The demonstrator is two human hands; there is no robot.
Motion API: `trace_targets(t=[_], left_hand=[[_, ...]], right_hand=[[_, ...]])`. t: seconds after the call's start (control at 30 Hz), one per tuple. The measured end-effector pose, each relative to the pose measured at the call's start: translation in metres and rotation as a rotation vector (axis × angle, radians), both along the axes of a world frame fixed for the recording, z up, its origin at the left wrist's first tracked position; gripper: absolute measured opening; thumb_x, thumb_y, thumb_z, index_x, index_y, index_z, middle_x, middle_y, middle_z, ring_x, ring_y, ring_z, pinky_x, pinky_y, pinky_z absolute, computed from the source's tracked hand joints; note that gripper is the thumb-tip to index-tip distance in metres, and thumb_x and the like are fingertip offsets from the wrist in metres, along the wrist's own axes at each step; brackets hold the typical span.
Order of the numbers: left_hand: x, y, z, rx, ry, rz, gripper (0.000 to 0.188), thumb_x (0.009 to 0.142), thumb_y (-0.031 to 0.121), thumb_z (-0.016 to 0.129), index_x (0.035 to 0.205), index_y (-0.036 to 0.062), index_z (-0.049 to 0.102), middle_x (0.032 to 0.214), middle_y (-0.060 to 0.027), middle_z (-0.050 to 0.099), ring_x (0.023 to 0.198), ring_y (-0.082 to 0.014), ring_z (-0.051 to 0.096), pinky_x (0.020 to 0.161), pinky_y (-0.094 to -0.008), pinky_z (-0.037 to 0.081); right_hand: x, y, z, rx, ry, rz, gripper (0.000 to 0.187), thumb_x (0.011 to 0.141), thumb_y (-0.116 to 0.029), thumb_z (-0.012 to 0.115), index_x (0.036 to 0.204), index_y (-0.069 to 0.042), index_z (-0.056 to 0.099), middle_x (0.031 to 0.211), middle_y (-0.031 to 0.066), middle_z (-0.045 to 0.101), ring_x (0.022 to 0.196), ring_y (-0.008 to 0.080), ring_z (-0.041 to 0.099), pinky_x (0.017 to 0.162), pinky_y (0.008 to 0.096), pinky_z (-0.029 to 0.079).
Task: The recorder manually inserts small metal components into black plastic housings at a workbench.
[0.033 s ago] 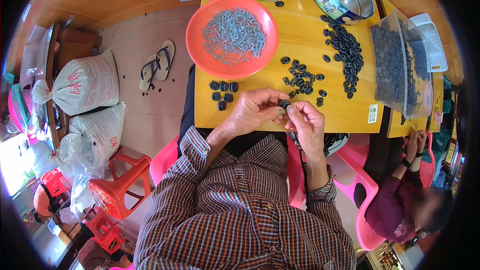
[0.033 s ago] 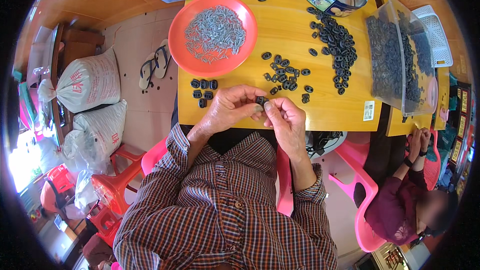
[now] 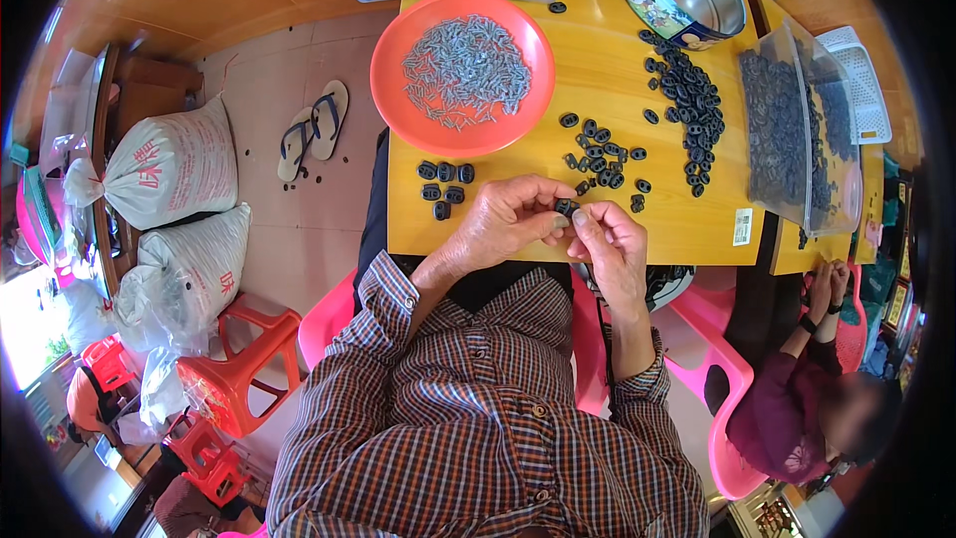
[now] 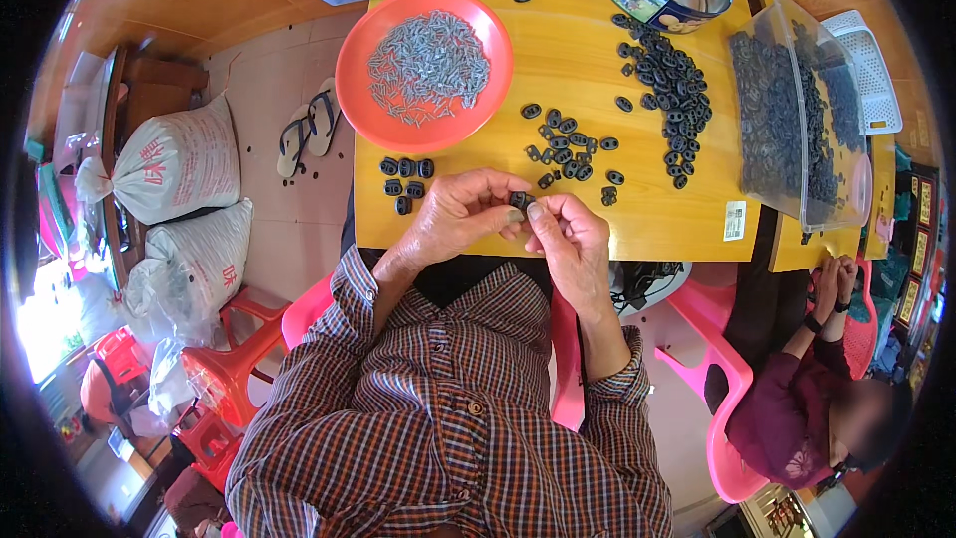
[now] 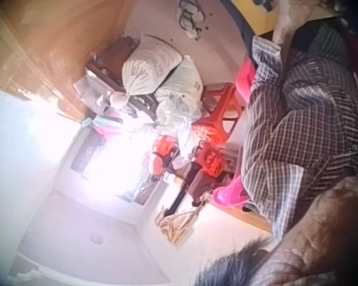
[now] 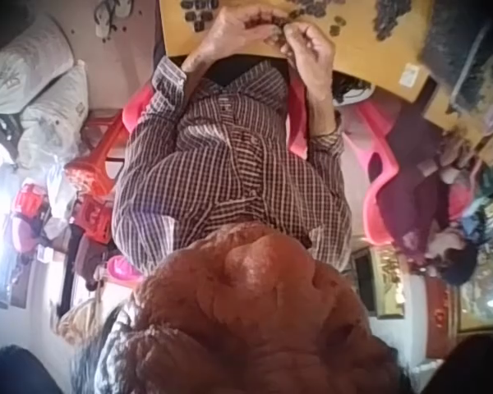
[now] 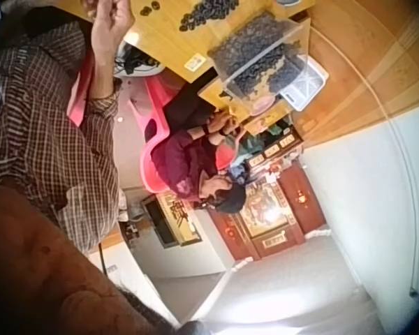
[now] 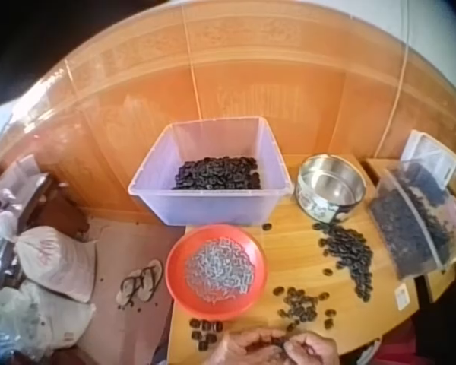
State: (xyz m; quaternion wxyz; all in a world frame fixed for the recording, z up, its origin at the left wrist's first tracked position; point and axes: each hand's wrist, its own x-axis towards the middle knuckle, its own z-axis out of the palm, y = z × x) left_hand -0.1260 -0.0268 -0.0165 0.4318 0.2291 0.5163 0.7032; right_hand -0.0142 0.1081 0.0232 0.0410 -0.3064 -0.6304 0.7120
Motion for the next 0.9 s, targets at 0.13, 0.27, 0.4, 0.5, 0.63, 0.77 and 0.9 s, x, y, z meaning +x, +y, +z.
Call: trace_targets(t=[0.13,0.27,0.4,0.5,0.63,0.77,0.9], left_hand=[[-0.001,0.000,0.003,-0.012,-0.003,0.000,0.027,0.089,-0.002,0.057,0.116,-0.0042,0.057,0.086,-0.0057,0.064,0.076,-0.0105,0.065,0.070,-0.0246,0.056],[-0.001,0.000,0.002,-0.012,-0.012,-0.010,0.026,0.089,-0.002,0.057,0.115,-0.0042,0.057,0.088,-0.0067,0.064,0.077,-0.0102,0.065,0.070,-0.0243,0.056],[-0.002,0.000,0.003,-0.005,-0.009,-0.013,0.027,0.089,-0.003,0.057,0.116,-0.0041,0.057,0.090,-0.0073,0.065,0.077,-0.0101,0.064,0.069,-0.0244,0.056],[-0.002,-0.001,0.001,0.019,-0.044,-0.007,0.027,0.089,-0.003,0.058,0.116,-0.0040,0.057,0.090,-0.0071,0.065,0.078,-0.0100,0.064,0.069,-0.0245,0.056],[-0.002,-0.001,0.000,0.018,-0.038,-0.010,0.027,0.089,-0.003,0.057,0.116,-0.0037,0.057,0.091,-0.0071,0.065,0.078,-0.0100,0.064,0.068,-0.0243,0.056],[-0.002,-0.001,0.003,0.022,-0.040,-0.008,0.027,0.089,-0.003,0.057,0.116,-0.0037,0.056,0.092,-0.0074,0.065,0.076,-0.0100,0.064,0.067,-0.0235,0.056],[-0.002,-0.002,0.003,0.020,-0.073,-0.007,0.027,0.089,-0.002,0.058,0.116,-0.0038,0.057,0.093,-0.0075,0.065,0.075,-0.0098,0.064,0.067,-0.0232,0.055]], right_hand=[[-0.001,0.002,0.001,-0.011,-0.012,0.017,0.014,0.092,-0.013,0.060,0.093,0.001,0.060,0.073,0.0011,0.059,0.059,0.0052,0.054,0.056,0.0179,0.046],[0.000,0.004,0.000,0.007,0.007,0.030,0.013,0.092,-0.014,0.060,0.088,-0.001,0.059,0.070,-0.0010,0.057,0.058,0.0028,0.050,0.053,0.0172,0.041],[-0.002,0.002,0.001,0.024,0.012,0.021,0.011,0.091,-0.012,0.060,0.086,-0.002,0.059,0.068,-0.0024,0.054,0.057,0.0019,0.046,0.051,0.0168,0.036],[-0.001,0.003,-0.001,0.025,0.021,0.039,0.010,0.091,-0.009,0.060,0.089,0.000,0.059,0.070,-0.0002,0.056,0.057,0.0045,0.049,0.052,0.0176,0.039],[-0.001,0.002,-0.005,-0.003,0.034,0.025,0.009,0.091,-0.009,0.060,0.089,0.000,0.059,0.071,0.0003,0.057,0.058,0.0045,0.049,0.052,0.0178,0.039],[0.000,0.002,-0.009,-0.131,0.065,-0.019,0.009,0.090,-0.009,0.061,0.090,0.000,0.060,0.074,0.0012,0.058,0.061,0.0046,0.050,0.055,0.0179,0.042],[0.001,0.004,-0.015,-0.215,0.105,-0.028,0.009,0.090,-0.009,0.062,0.090,0.000,0.061,0.077,0.0025,0.060,0.061,0.0047,0.052,0.056,0.0184,0.045]])
